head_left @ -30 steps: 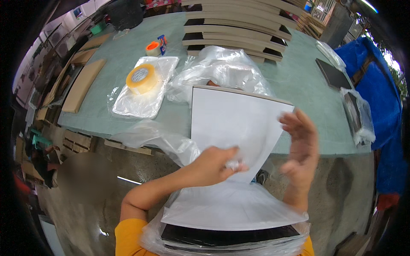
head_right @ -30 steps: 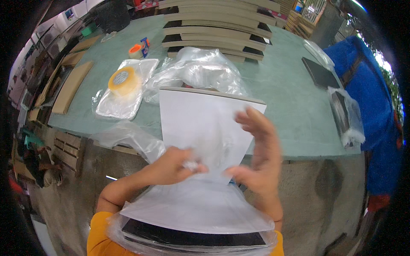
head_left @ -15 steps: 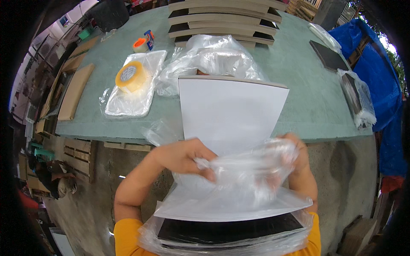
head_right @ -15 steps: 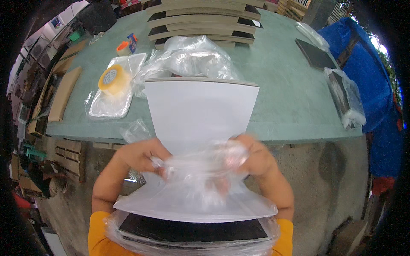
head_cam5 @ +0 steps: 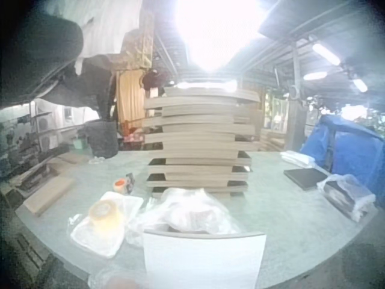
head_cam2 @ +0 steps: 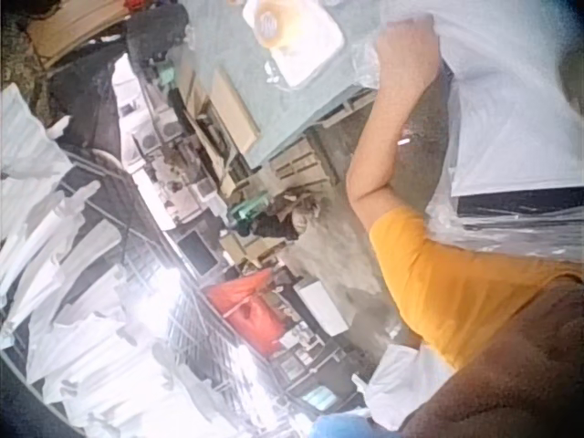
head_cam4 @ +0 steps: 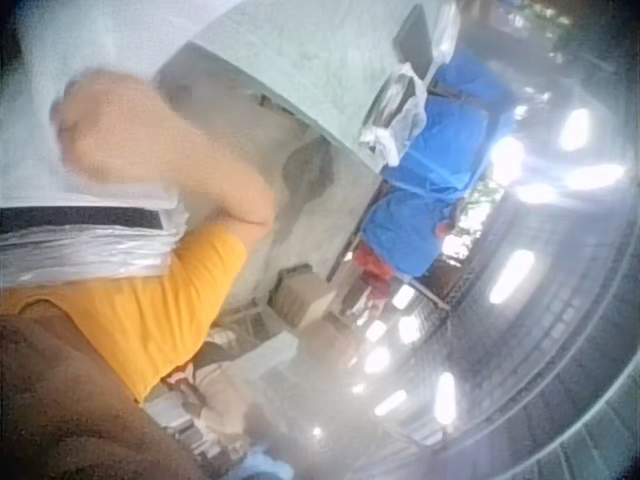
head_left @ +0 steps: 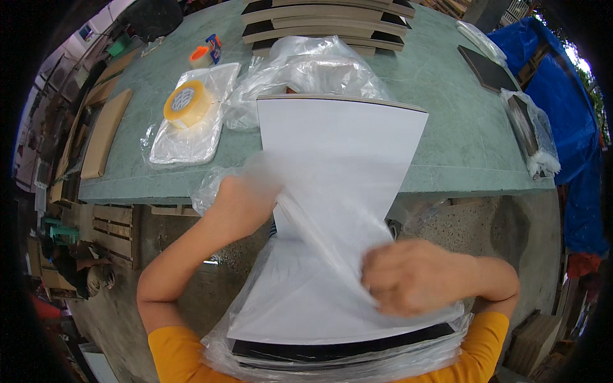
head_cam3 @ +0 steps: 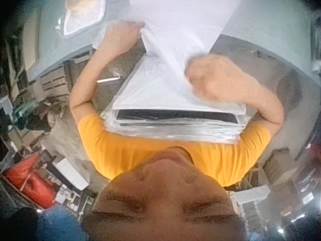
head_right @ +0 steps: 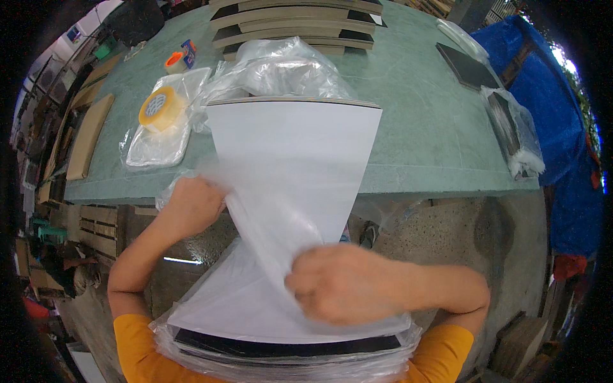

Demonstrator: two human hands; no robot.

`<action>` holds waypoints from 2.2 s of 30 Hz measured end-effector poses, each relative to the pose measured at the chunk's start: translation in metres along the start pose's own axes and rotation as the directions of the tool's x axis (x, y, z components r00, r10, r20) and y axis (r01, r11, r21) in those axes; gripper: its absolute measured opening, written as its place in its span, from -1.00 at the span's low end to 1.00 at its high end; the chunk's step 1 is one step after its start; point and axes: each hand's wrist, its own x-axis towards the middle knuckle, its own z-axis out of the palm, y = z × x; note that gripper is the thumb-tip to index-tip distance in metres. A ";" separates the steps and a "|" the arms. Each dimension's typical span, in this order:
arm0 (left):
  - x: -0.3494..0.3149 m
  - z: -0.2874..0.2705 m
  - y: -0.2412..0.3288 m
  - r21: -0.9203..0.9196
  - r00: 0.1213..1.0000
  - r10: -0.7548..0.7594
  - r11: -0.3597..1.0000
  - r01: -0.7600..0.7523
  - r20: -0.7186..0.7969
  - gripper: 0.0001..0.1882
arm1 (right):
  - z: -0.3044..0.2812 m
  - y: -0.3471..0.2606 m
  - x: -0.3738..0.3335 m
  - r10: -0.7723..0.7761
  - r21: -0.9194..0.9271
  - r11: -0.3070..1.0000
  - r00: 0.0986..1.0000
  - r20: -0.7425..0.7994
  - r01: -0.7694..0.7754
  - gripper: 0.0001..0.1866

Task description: The person wraps individual dark boards in plastic sheets and stacks them on top of each other.

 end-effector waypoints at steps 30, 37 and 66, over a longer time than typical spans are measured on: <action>0.044 -0.032 -0.009 0.054 0.834 -0.277 0.938 0.342 -0.478 -0.29 | -0.005 0.118 -0.051 0.227 -0.248 0.449 0.378 -0.897 -0.859 -0.27; 0.028 -0.046 -0.012 -0.146 0.826 -0.268 0.963 0.225 -0.496 -0.36 | -0.008 0.072 -0.077 0.317 0.011 0.767 0.364 -0.876 -0.642 -0.50; -0.091 0.180 0.044 -0.852 0.554 -0.827 0.218 0.477 0.098 -0.59 | 0.252 0.126 -0.122 0.917 0.903 0.346 -0.112 -0.383 -0.254 -0.79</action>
